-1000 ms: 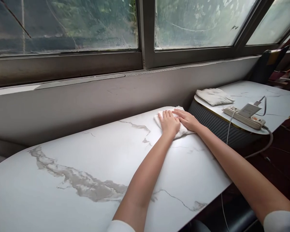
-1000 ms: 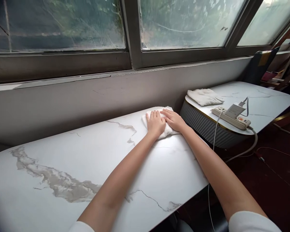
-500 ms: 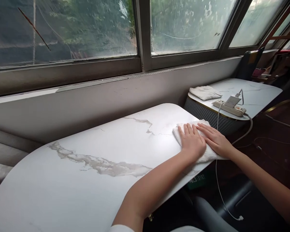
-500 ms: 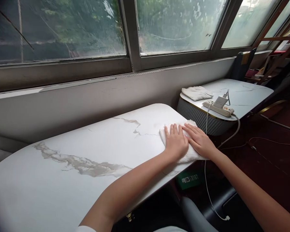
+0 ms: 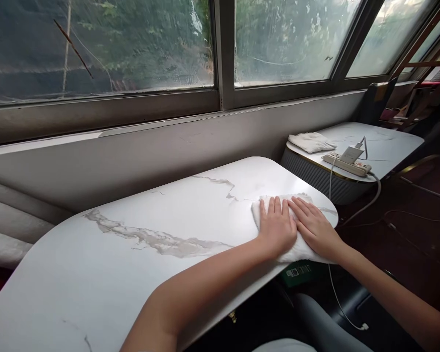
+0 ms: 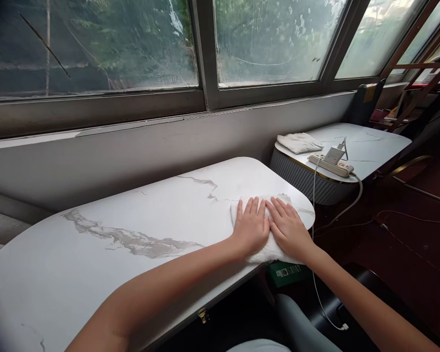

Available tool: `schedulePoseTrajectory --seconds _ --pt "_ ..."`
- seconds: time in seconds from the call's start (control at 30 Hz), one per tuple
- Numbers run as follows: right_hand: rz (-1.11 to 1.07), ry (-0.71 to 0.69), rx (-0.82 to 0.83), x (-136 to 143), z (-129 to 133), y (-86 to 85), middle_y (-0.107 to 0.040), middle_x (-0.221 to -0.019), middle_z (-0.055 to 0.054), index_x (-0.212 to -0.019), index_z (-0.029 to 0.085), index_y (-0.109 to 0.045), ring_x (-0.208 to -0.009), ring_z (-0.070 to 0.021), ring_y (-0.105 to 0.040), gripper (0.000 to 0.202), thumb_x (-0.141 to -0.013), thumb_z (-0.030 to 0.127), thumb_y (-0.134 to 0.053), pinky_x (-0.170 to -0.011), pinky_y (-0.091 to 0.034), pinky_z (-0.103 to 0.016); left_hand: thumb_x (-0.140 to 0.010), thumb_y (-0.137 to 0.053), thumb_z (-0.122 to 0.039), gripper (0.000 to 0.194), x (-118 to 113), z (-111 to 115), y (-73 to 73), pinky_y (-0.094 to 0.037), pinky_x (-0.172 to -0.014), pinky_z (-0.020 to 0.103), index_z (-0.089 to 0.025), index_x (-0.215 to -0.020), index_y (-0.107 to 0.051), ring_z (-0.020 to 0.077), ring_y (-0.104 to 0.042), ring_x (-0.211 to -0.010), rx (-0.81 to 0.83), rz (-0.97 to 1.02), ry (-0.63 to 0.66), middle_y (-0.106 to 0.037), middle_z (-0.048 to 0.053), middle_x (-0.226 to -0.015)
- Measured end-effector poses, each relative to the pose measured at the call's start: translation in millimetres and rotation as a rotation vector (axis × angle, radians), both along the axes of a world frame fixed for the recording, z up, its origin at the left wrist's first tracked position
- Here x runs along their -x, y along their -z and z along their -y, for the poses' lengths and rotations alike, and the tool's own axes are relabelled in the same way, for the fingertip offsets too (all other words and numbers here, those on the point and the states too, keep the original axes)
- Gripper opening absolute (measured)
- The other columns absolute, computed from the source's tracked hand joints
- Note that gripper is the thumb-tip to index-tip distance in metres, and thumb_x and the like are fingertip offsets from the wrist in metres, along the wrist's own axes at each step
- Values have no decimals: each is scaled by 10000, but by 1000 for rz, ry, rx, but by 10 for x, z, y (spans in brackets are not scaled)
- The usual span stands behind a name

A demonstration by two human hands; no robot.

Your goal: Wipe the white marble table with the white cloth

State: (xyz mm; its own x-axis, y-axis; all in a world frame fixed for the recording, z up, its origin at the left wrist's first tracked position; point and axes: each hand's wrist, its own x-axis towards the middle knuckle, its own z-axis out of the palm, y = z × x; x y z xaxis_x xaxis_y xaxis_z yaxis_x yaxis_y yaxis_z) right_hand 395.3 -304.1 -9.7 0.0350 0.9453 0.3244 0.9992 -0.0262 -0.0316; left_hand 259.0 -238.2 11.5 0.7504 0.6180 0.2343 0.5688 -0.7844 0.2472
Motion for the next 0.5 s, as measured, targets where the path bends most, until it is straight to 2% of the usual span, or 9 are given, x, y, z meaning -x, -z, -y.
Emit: schedulePoseTrajectory --seconds 0.13,0.37,0.5 --pt "-7 14 10 132 -472 -25 -411 -1444 -111 -1391 150 -397 -1351 -231 -326 519 -928 293 -212 -1085 -296 -455 -954 -234 -307 508 94 -417 10 -119 -1148 477 -116 -1408 -361 226 -277 -1377 22 6 -45 -361 110 -1476" --pt "-62 -131 26 275 -1804 -110 -419 -1438 -118 -1363 125 -429 -1330 -271 -351 501 -895 241 -293 -1062 -302 -463 -945 -236 -278 492 219 -1521 -4 -116 -1149 447 -158 -1405 -364 200 -271 -1378 67 -12 -260 -347 81 -1488" --pt "-96 -172 25 401 -2398 -133 -427 -1431 -128 -1349 119 -443 -1321 -266 -358 487 -893 220 -307 -1069 -279 -456 -946 -240 -273 475 329 -2000 4 -121 -1148 438 -169 -1385 -388 191 -280 -1371 62 12 -358 -363 75 -1479"
